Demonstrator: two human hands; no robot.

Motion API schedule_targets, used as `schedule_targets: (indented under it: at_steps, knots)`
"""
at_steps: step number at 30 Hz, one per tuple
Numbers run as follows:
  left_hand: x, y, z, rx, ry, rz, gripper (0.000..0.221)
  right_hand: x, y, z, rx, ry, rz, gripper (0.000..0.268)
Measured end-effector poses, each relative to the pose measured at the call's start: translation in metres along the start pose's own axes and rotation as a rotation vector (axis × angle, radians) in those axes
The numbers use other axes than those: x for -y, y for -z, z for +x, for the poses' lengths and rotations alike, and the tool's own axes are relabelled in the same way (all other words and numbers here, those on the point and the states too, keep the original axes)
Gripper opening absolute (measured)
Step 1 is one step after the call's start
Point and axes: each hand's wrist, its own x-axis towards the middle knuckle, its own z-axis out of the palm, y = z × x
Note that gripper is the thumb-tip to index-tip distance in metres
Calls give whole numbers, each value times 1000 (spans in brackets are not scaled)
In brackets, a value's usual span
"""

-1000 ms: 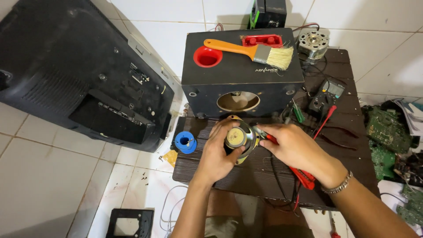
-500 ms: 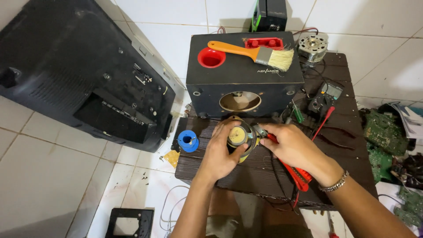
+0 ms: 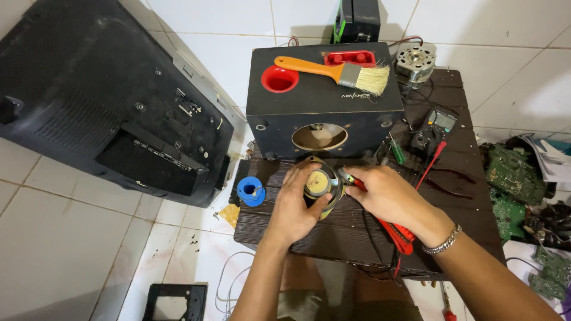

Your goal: Cleaning residue and adhesive from a speaker driver rim using a utility knife on a repair bench.

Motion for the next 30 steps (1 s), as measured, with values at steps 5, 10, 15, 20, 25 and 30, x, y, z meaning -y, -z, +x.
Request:
schedule_targets:
  at_steps: [5,10,15,20,25,30]
  knots:
    - [1,-2,-2,-31,-36,61,57,-9,-7,9,27,-19,-72,19]
    - [7,-5,-3,-39,-42,60,58,-1,-1,0,40,-47,-92,22]
    - [3,-3,-2,-35,-30,53,57,-10,-3,3,26,-78,-43,26]
    - [-1,-1,-2,-27,-14,60,57,-10,-3,7,39,-64,5,30]
    - [-3,-2,-1,-30,-9,64,57,-9,-4,10,58,-51,-25,26]
    - [-3,-1,-2,-19,5,51,57,0,1,4,58,-65,-61,27]
